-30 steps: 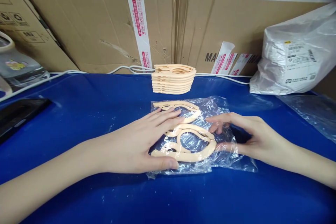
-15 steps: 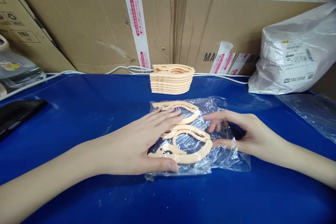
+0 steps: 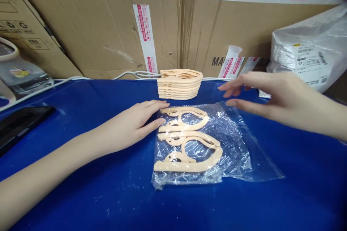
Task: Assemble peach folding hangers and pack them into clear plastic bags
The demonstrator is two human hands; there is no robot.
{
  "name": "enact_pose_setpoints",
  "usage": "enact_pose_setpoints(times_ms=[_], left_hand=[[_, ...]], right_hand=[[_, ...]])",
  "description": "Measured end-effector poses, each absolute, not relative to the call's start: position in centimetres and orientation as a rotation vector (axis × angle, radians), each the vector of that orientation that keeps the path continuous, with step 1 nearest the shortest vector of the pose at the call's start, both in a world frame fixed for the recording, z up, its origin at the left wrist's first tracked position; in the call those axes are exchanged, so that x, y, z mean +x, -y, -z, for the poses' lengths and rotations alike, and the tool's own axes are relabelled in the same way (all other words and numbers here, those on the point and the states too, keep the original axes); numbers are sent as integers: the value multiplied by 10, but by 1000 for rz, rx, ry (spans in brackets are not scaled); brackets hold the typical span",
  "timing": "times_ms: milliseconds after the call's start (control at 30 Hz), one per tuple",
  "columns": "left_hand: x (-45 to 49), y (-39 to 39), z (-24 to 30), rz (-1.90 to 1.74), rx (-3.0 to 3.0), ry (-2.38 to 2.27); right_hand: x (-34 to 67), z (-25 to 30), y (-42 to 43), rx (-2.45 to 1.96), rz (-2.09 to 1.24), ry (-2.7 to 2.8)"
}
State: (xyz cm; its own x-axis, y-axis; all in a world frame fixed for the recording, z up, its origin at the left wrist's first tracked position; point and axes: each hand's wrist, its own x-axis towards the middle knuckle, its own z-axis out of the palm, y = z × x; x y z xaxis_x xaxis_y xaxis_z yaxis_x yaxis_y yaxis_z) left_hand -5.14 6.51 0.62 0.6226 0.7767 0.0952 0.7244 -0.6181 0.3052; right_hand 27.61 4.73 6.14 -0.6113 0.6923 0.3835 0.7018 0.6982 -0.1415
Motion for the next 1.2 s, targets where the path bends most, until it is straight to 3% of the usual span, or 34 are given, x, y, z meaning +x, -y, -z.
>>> enact_pose_setpoints(times_ms=[233,433,700,1200], left_hand=[[-47,-67,-6,-345,2557,-1101],[-46,-65,-10,-346,2553,-1090],[-46,-66,-9,-349,2583,-1069],[-47,-65,-9,-342,2556,-1097]], right_hand=[[233,-74,-125,-906,118,2571],[207,-73,-174,-992,-88,2616],[196,-67,-185,-957,-364,2636],[197,-68,-183,-888,-262,2615]])
